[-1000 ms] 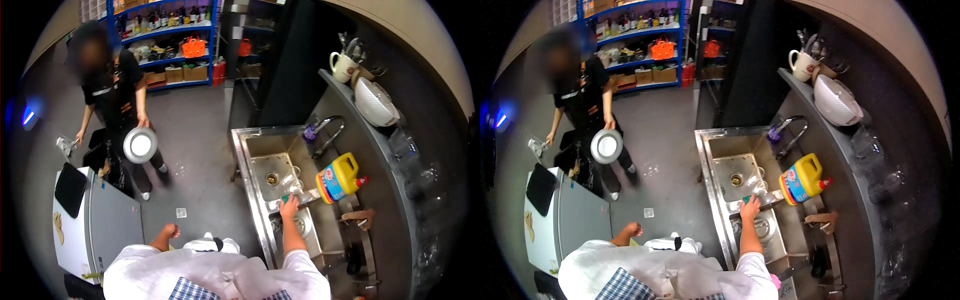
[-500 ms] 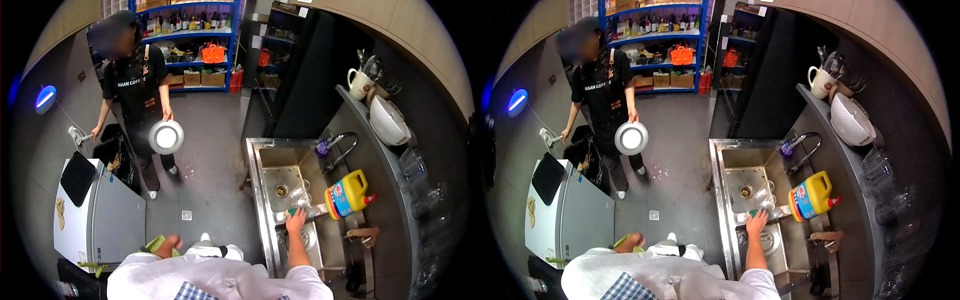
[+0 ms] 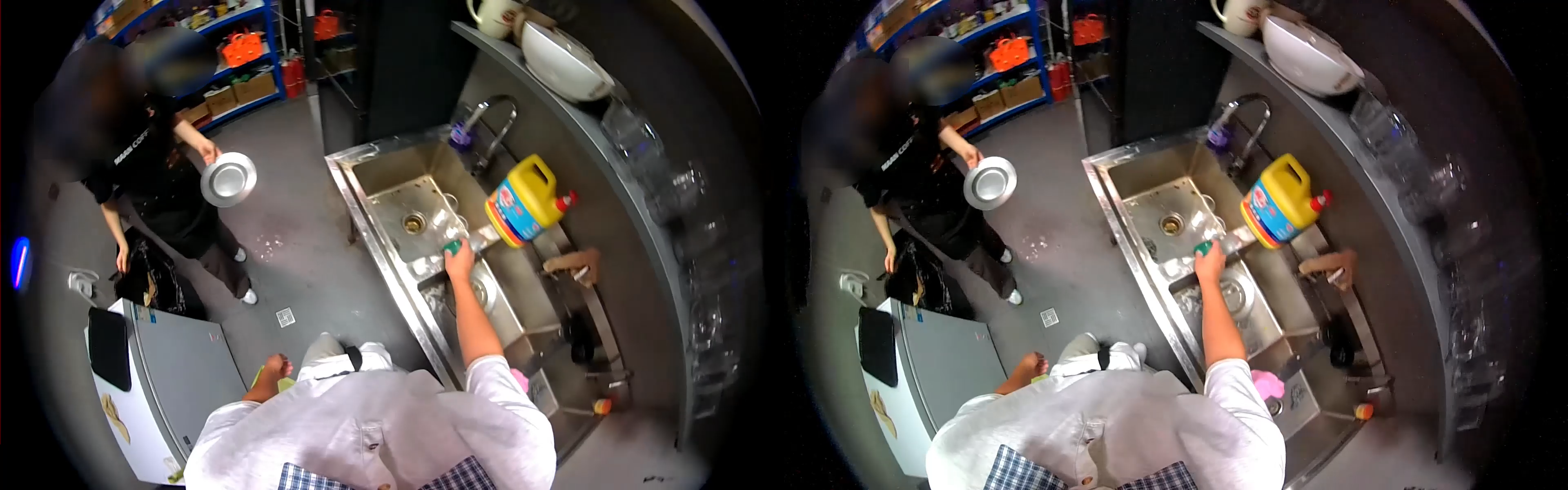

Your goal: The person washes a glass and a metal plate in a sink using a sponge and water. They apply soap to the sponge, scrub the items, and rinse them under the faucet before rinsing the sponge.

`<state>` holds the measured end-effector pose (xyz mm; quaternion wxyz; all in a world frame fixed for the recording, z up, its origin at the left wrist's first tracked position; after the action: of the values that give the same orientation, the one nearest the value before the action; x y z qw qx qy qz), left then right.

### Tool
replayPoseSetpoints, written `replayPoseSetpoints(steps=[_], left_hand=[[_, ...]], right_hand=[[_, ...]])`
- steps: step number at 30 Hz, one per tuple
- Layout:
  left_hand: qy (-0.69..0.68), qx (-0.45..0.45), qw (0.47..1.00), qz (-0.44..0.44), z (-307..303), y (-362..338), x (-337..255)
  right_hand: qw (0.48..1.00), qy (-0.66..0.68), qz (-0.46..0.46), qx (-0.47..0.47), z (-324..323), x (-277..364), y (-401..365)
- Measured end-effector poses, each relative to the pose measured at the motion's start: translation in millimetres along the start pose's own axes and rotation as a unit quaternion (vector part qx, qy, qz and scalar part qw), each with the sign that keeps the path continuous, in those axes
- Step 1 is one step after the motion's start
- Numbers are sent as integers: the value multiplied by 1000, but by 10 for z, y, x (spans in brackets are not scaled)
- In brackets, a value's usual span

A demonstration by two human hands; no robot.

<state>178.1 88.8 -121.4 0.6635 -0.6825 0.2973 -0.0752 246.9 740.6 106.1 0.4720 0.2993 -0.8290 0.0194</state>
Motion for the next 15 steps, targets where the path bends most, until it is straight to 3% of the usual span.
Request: replayPoseSetpoints(steps=[1,3,5,7,10,11,12,14,15], left_hand=[[9,-24,999,-22,-9,-82,2],[31,37,994,96,-26,37,-355],[56,103,977,177,-142,62,-160],[-35,7,996,80,24,-110,-436],[31,-34,994,103,208,-428,-826],[29,-30,992,122,237,-464,-970],[26,-24,990,133,269,-503,-1007],[30,-12,990,136,297,-529,-927],[40,-7,991,128,282,-542,-864]], right_hand=[[999,-25,-23,-14,-27,-28,24],[998,-51,-18,-20,-62,-88,-7],[998,22,37,-41,-25,-393,-53],[991,44,104,-73,-148,-412,-144],[951,154,228,-141,-224,-622,-154],[846,371,367,-108,-268,-676,-224],[783,453,410,-116,-267,-747,-264],[585,635,488,-124,-103,-1164,-395],[533,680,489,-121,-134,-1153,-495]])
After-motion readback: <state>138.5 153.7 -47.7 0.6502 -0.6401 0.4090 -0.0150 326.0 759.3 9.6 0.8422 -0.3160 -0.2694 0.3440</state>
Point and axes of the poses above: each hand's wrist, its own y-axis towards the middle knuckle, its own z-axis out of the palm, x = y × z, the point moved 3 cm from there along y, towards the middle knuckle, and after that the axes turned 15 degrees about y, right-handed, at the moved point
